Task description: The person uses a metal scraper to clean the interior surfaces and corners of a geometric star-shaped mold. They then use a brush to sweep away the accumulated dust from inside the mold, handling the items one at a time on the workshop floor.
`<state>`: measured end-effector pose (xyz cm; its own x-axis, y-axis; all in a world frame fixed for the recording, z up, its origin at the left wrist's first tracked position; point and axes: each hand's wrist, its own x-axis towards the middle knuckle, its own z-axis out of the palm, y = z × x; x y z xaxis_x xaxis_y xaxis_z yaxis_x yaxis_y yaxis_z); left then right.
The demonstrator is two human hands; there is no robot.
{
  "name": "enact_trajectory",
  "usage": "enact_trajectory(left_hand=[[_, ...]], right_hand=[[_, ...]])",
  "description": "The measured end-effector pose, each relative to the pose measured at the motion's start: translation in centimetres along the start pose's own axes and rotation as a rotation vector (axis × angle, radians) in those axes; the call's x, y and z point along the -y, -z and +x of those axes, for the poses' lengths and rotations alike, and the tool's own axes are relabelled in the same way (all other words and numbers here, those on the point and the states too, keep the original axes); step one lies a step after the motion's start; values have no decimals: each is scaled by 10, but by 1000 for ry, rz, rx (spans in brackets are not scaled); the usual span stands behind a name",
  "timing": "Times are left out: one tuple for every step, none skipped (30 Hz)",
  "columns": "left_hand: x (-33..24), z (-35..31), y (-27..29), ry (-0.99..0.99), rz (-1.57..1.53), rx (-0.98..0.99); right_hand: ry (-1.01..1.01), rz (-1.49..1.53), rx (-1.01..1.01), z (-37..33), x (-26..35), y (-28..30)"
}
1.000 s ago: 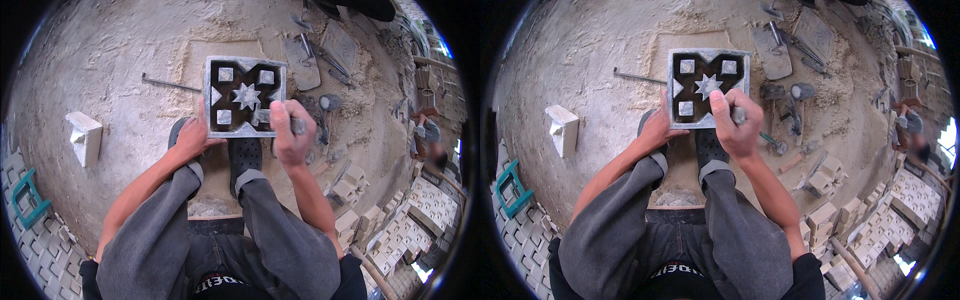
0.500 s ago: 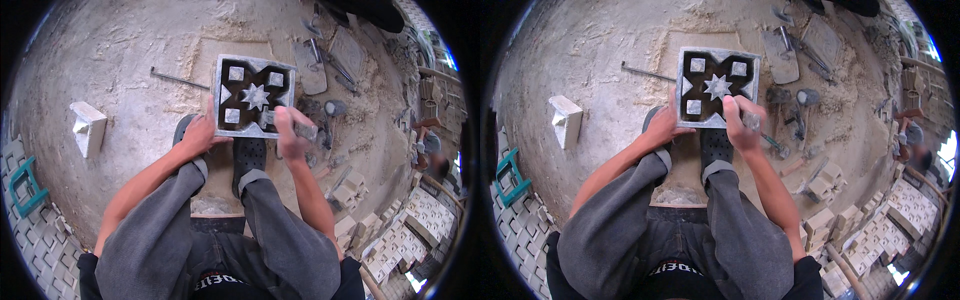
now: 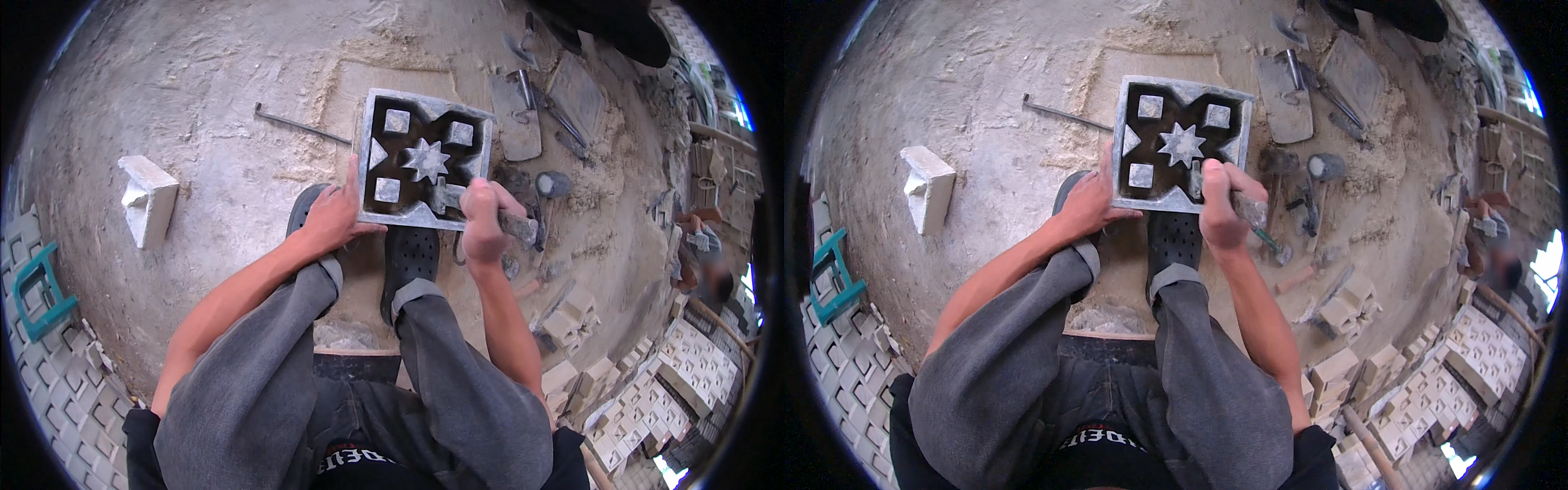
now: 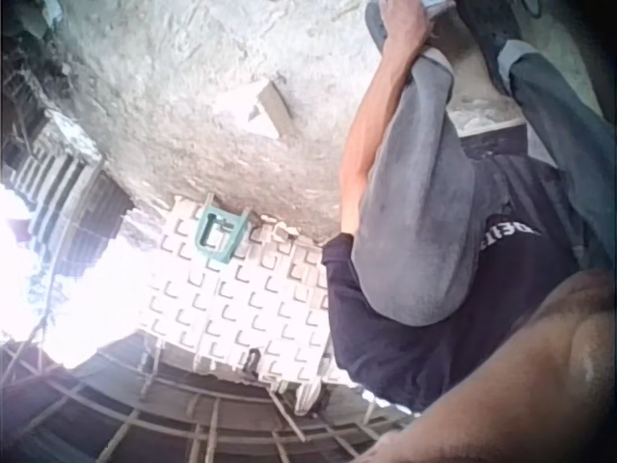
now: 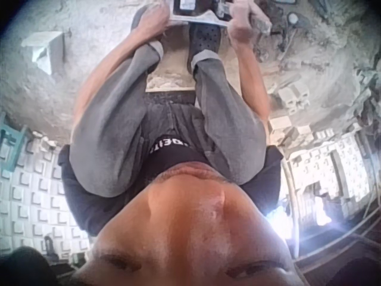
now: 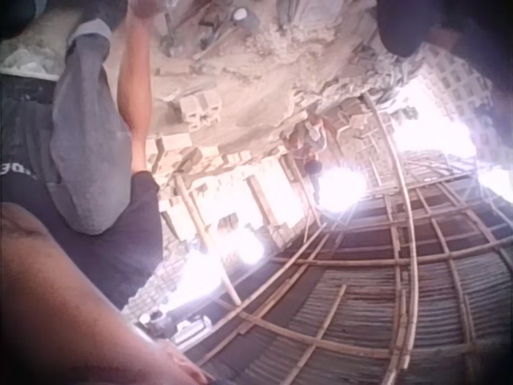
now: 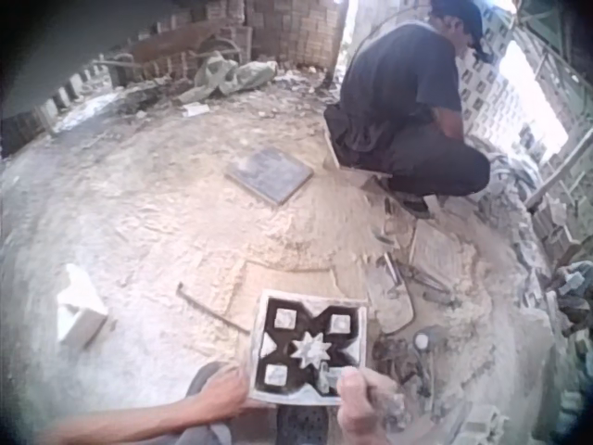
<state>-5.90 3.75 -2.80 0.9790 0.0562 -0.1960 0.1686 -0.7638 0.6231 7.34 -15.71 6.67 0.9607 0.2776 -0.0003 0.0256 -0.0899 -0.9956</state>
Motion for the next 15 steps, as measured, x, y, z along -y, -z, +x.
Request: enact_trajectory(left_hand=[[-1, 1, -3, -7, 8, -7], [1, -2, -2, -4, 22, -11], [4, -4, 0, 5, 27, -9], [0, 3, 2, 6, 53, 27], [3, -4, 1, 34, 75, 57], [2, -5, 0, 46, 87, 82], [3, -5, -2, 11, 96, 22], [5, -6, -3, -23, 107, -37], [6, -9, -4, -16, 108, -32], [6, -8, -5, 14, 70, 3], [3, -4, -4, 33, 31, 30], [0, -1, -3, 19, 26, 27], [-1, 0, -1, 25, 10, 34], [1, -3, 1, 47, 1, 44], [-2, 2, 0, 32, -5, 37]], right_hand=[[1, -2, 3, -1, 7, 2], [-54, 59, -23, -3, 21, -2], [-109, 120, -49, -6, 38, -5], [-35, 167, -34, -10, 62, 2], [-54, 178, -21, -14, 77, 3], [42, 267, 43, -16, 96, 7], [141, 358, 105, -16, 103, 9], [134, 359, 107, -17, 102, 8], [153, 323, 106, -16, 100, 6], [177, 278, 99, -14, 98, 4], [187, 267, 92, -12, 88, 5], [233, 132, 136, -11, 64, 7], [277, 6, 182, -8, 43, 9], [278, 19, 186, -8, 23, 5], [259, -14, 183, -5, 12, 7]])
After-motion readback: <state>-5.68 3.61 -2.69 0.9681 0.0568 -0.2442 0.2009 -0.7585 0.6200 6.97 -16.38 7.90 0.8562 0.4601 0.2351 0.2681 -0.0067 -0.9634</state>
